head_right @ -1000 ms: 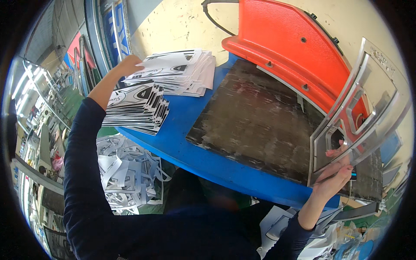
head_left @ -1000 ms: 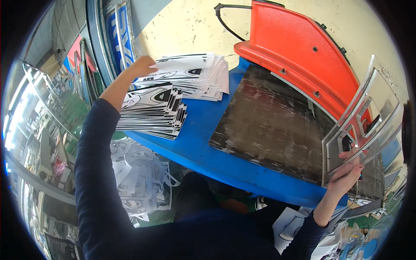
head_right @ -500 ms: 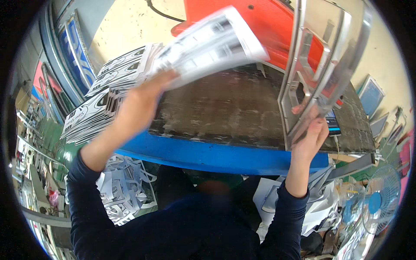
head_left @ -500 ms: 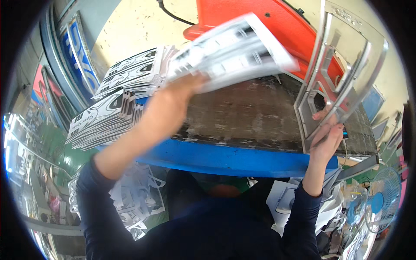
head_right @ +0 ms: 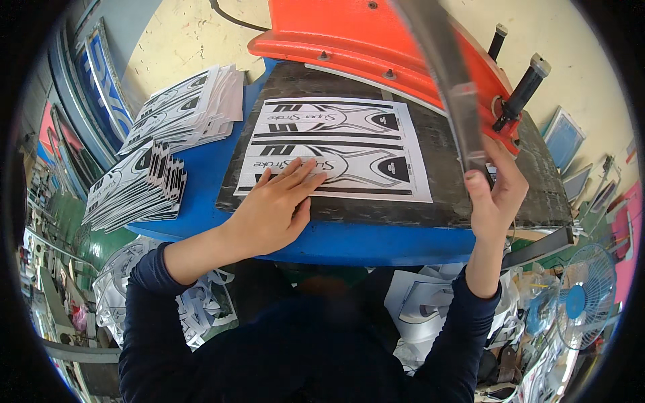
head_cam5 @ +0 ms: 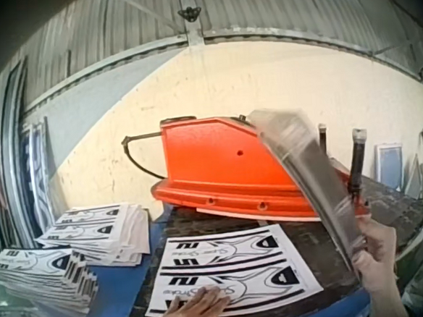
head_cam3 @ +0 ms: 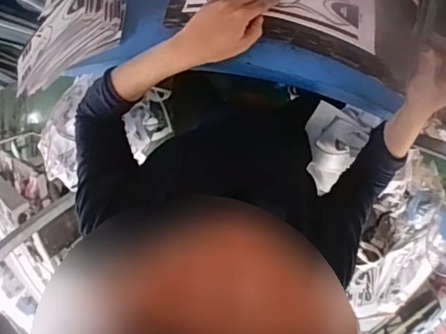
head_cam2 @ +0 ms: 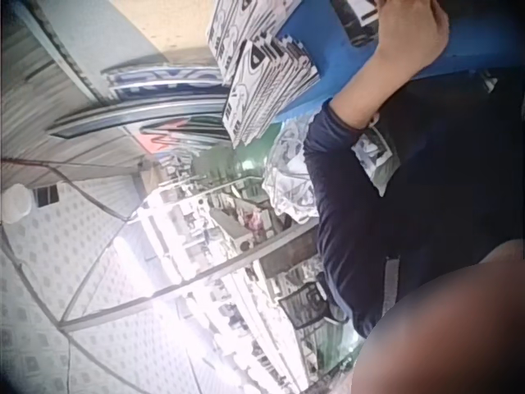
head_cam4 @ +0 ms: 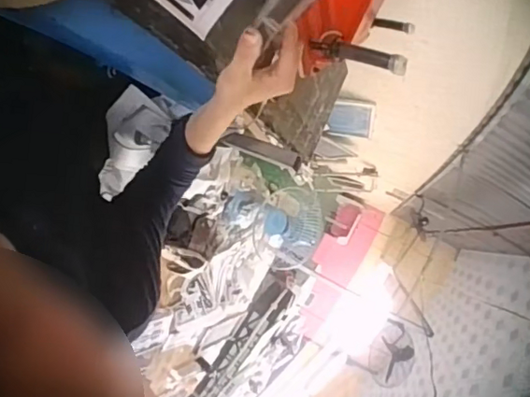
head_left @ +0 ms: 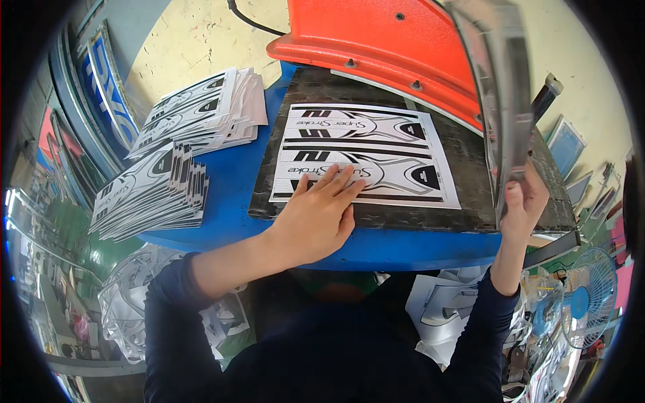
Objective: Cutting out printed stickers using a manual lever-operated industrial press.
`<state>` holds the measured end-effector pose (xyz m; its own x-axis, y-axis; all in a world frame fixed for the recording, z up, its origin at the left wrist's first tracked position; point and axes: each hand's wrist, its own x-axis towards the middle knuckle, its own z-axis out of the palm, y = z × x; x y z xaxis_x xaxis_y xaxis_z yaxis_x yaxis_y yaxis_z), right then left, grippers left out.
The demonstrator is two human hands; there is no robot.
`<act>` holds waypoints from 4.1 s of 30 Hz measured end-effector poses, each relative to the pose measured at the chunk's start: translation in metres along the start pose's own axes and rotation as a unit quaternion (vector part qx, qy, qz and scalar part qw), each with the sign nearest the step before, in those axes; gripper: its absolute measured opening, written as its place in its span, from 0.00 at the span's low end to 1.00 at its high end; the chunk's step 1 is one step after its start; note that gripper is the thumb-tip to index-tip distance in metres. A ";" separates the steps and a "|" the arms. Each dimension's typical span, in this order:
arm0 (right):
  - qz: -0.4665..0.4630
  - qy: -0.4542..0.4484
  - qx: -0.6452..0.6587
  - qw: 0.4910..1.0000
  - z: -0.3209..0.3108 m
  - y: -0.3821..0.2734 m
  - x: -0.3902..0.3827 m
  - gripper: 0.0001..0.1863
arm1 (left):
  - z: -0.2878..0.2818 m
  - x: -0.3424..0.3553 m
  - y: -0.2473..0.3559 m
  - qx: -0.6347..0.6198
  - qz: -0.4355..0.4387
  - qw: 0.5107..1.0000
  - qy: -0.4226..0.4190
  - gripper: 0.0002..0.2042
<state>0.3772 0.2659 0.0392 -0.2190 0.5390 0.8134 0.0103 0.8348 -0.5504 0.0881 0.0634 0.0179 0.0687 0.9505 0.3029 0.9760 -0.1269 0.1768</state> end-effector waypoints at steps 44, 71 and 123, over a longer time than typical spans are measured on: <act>-0.196 -0.277 -0.206 0.918 0.122 -0.039 -0.006 0.33 | -0.049 -0.061 -0.119 -0.342 -0.109 0.933 0.041 0.47; 0.066 -0.355 -0.150 0.921 0.048 0.001 -0.016 0.63 | -0.046 -0.058 -0.123 -0.463 -0.151 0.874 0.009 0.53; 0.066 -0.332 -0.141 0.930 0.045 0.001 -0.020 0.63 | -0.043 -0.064 -0.130 -0.479 -0.172 0.861 0.008 0.57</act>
<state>0.3376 0.2511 0.0136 -0.7506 0.5294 0.3953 0.3148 0.8126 -0.4905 -0.0520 0.0068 0.0157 -0.2003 0.9756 0.0894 0.3185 -0.0215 0.9477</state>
